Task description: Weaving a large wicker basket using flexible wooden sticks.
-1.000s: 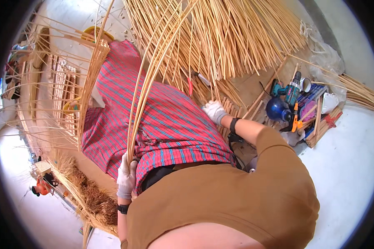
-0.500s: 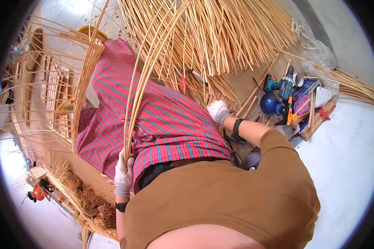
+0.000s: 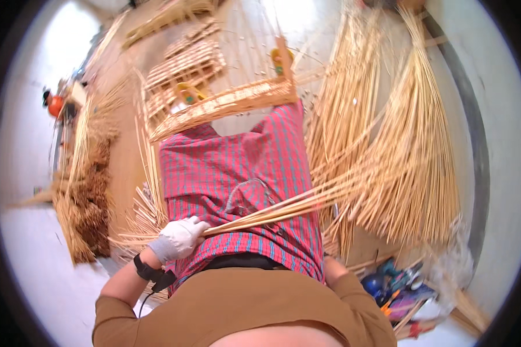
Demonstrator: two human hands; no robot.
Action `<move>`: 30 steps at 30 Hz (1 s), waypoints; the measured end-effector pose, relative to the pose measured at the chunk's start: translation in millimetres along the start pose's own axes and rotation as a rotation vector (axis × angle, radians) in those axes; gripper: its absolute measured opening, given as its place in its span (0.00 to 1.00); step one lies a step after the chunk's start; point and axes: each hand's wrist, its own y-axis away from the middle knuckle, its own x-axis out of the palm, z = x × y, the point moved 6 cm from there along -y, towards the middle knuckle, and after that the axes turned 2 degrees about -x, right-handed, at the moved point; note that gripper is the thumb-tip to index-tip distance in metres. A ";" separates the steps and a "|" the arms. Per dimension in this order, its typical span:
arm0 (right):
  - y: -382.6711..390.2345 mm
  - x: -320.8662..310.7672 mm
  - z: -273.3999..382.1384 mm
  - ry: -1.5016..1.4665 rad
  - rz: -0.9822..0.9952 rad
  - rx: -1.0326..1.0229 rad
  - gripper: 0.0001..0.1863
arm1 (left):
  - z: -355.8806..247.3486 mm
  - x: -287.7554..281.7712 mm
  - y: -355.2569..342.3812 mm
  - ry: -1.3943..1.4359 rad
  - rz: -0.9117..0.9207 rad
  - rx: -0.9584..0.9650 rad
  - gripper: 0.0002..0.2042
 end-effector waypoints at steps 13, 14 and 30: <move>115.8 -292.6 70.4 -0.692 0.536 0.417 0.23 | 24.8 -15.4 -37.3 0.377 -0.142 0.441 0.14; 104.9 -324.5 103.4 -0.728 0.394 0.284 0.22 | 24.3 -29.0 -45.0 0.453 -0.224 0.469 0.14; -135.3 -279.4 546.7 0.348 -0.139 -0.963 0.20 | 102.9 -118.7 -136.3 1.566 -0.364 0.326 0.12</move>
